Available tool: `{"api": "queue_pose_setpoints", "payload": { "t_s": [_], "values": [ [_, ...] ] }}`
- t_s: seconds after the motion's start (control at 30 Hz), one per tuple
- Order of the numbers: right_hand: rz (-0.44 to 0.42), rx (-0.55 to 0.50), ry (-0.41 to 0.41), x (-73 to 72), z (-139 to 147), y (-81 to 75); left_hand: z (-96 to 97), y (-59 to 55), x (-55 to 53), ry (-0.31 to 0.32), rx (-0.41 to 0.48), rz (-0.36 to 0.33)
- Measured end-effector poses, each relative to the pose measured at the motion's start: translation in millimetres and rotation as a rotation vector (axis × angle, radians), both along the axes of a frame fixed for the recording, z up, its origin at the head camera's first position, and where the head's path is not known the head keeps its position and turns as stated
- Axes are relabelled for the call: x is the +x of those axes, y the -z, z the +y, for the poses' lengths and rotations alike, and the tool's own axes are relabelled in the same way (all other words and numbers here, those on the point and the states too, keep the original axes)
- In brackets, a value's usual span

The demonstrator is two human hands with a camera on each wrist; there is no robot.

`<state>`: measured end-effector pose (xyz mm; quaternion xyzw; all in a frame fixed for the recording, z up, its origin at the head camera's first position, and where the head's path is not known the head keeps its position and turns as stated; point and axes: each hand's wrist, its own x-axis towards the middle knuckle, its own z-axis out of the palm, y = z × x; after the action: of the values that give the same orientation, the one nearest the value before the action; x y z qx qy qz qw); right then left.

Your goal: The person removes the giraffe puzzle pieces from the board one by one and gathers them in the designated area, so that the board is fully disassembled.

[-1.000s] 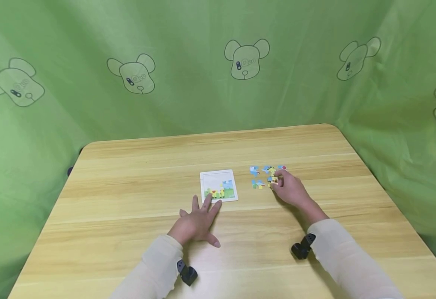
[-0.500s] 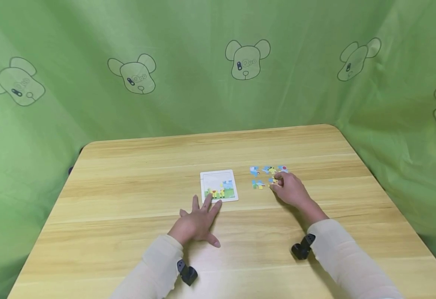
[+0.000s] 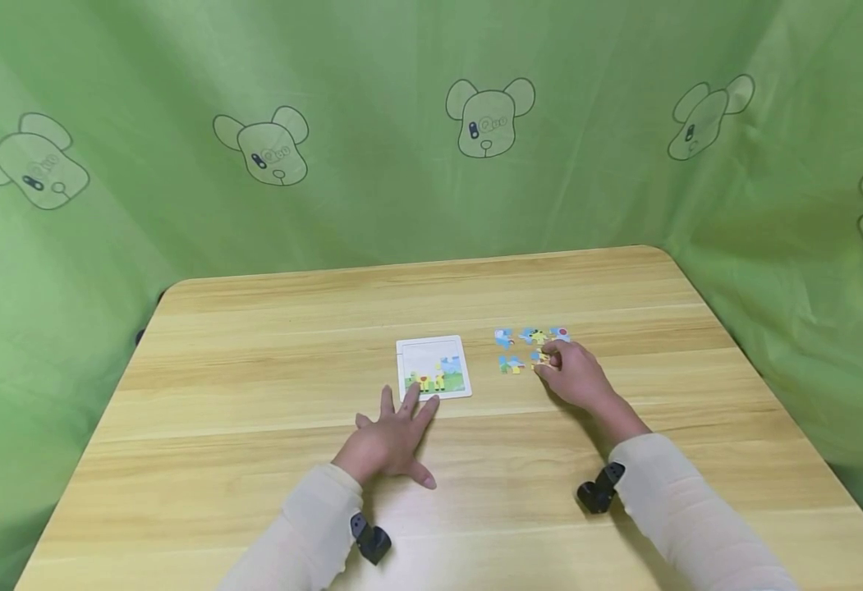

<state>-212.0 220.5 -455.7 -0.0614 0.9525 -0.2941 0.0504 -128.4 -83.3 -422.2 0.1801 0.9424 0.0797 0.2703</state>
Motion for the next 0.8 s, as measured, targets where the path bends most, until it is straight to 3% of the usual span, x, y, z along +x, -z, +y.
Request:
{"api": "queue_pose_setpoints", "payload": {
  "t_s": [0.8],
  "values": [
    [-0.005,0.007,0.009,1.2,-1.0,-0.4,-0.2,0.7,0.0,-0.002,-0.001,0.002]
  ]
}}
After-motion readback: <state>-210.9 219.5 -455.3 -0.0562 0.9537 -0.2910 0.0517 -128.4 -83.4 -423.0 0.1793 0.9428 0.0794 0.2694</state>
